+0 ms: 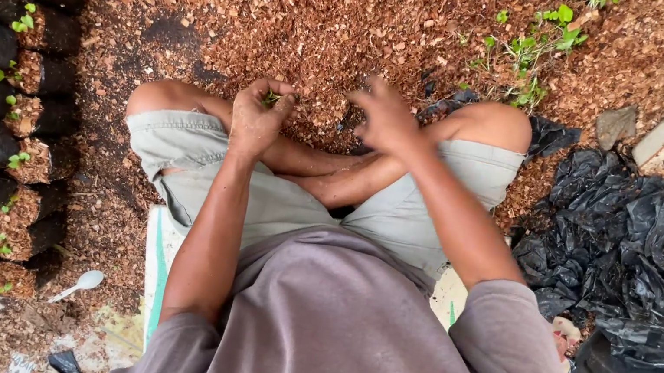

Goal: Transplanting small seedlings into nursery bags and covering them with mulch

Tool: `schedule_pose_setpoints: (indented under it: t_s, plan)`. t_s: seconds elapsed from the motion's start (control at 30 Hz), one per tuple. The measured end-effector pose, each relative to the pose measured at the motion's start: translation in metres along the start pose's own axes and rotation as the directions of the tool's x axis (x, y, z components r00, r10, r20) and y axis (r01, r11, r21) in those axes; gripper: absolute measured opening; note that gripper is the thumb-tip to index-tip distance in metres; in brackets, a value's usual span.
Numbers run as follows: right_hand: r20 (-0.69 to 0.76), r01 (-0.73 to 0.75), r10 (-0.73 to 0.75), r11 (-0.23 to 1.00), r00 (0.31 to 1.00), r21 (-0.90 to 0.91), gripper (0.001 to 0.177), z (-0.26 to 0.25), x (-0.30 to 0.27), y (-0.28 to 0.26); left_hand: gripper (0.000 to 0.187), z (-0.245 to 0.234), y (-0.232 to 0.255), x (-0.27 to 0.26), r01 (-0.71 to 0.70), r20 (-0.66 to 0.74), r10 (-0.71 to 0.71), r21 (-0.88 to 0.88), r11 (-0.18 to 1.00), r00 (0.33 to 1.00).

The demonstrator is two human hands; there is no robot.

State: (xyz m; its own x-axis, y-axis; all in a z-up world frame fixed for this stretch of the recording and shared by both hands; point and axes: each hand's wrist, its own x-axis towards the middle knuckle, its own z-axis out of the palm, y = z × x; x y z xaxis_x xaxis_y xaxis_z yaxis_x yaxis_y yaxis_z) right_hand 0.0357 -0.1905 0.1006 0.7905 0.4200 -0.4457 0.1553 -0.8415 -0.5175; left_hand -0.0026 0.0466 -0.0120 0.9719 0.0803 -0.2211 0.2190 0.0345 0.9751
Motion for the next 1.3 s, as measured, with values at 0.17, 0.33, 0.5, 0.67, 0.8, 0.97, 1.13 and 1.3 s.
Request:
schedule_pose_setpoints:
  t_s: [0.17,0.33,0.5,0.67,0.8,0.97,1.13,1.3]
  plan:
    - [0.1,-0.081,0.08,0.997,0.992,0.009,0.071,0.038,0.019,-0.014,0.014,-0.004,0.002,-0.005,0.01,-0.008,-0.009,0.043,0.999,1.0]
    - [0.083,-0.133,0.134,0.991,0.987,-0.017,0.084,0.07,0.042,-0.004,0.015,-0.002,-0.024,0.001,-0.011,0.016,0.01,0.048,0.999,1.0]
    - [-0.14,-0.017,0.016,1.0,0.99,-0.006,0.052,0.121,0.055,0.026,0.014,0.003,-0.02,0.001,-0.018,-0.015,0.018,0.045,0.999,1.0]
    - [-0.194,0.0,-0.01,0.999,0.981,-0.051,0.046,0.104,0.043,0.007,0.014,0.008,-0.034,0.004,0.019,-0.029,-0.015,0.146,0.989,0.999]
    - [-0.118,-0.108,0.09,0.983,0.989,-0.148,0.04,0.127,0.063,0.02,0.012,0.019,-0.043,0.006,0.066,-0.084,-0.037,0.373,0.925,0.996]
    - [-0.167,-0.152,0.134,0.984,0.977,-0.098,0.037,0.136,0.085,0.026,0.012,0.04,-0.045,0.012,0.004,-0.133,0.044,0.341,0.94,0.99]
    - [-0.204,-0.161,0.257,0.905,0.945,0.393,0.046,0.108,0.058,0.008,0.013,0.052,-0.067,0.014,0.011,-0.192,0.073,0.405,0.914,0.979]
    - [-0.172,-0.213,0.256,0.949,0.951,0.234,0.047,0.109,0.054,0.022,0.009,0.06,-0.078,0.016,-0.126,-0.057,0.219,0.666,0.735,0.974]
